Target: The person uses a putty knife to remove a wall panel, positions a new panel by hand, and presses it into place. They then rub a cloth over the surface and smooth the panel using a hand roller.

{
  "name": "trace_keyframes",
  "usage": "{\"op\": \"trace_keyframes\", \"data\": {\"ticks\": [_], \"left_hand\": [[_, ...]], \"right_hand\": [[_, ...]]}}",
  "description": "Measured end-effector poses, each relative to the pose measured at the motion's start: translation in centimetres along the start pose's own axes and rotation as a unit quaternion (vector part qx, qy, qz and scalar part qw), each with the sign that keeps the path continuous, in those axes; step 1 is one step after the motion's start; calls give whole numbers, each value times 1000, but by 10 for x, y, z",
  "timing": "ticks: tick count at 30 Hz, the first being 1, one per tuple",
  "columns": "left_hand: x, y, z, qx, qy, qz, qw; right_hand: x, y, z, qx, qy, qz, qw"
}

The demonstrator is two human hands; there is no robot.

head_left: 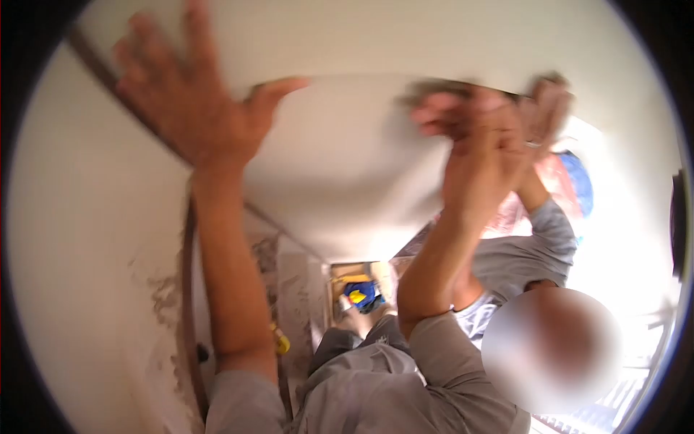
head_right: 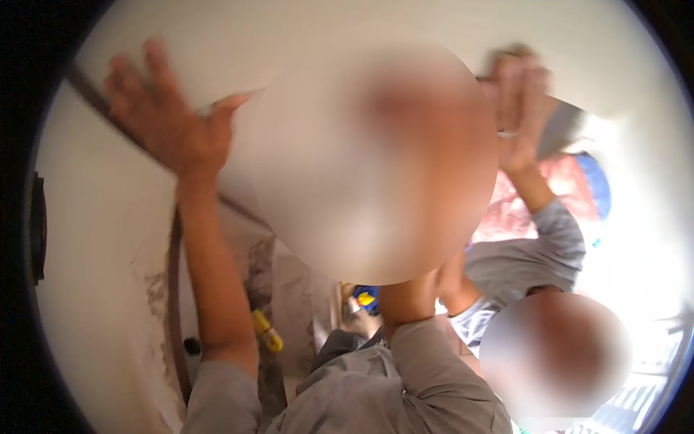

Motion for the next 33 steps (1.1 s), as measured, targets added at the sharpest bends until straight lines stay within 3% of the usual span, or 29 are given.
{"op": "trace_keyframes", "data": {"ticks": [1, 4, 8, 10, 12, 15, 19, 21, 26, 33], "left_hand": [[-2, 7, 5, 0, 4, -37, 999], [-7, 7, 7, -2, 0, -30, 1000], [-9, -2, 4, -20, -8, -6, 1000], [-13, -6, 3, -25, -13, -1, 1000], [-16, -3, 5, -8, -33, 5, 999], [-17, 0, 5, -20, -34, -19, 999], [-21, 3, 2, -23, -12, -34, 999], [-24, 12, 8, 51, 7, -70, 996], [-35, 15, 14, 71, 26, -78, 994], [-81, 23, 33, 101, -8, -67, 993]], "right_hand": [[-4, 2, 4, -21, -15, -20, 999], [-17, 11, 31, -132, -71, -89, 985], [35, -9, 108, -374, -133, -150, 906], [80, -20, 135, -463, -69, -146, 871], [123, -38, 158, -509, 54, -124, 850], [167, -96, 190, -471, 157, -21, 868], [143, -91, 162, -291, 160, 38, 942], [104, -61, 116, -293, 151, 57, 942], [12, -21, -13, -308, 182, 62, 932], [-9, -23, -37, -334, 172, 53, 925]]}}
Point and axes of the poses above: each hand's wrist, its own x-axis towards the middle knuckle, its own y-axis out of the palm, z = x × y, the point moved 1 cm from there along x, towards the middle knuckle, and after that the axes turned 1 degree about -x, right-handed, at the moved point
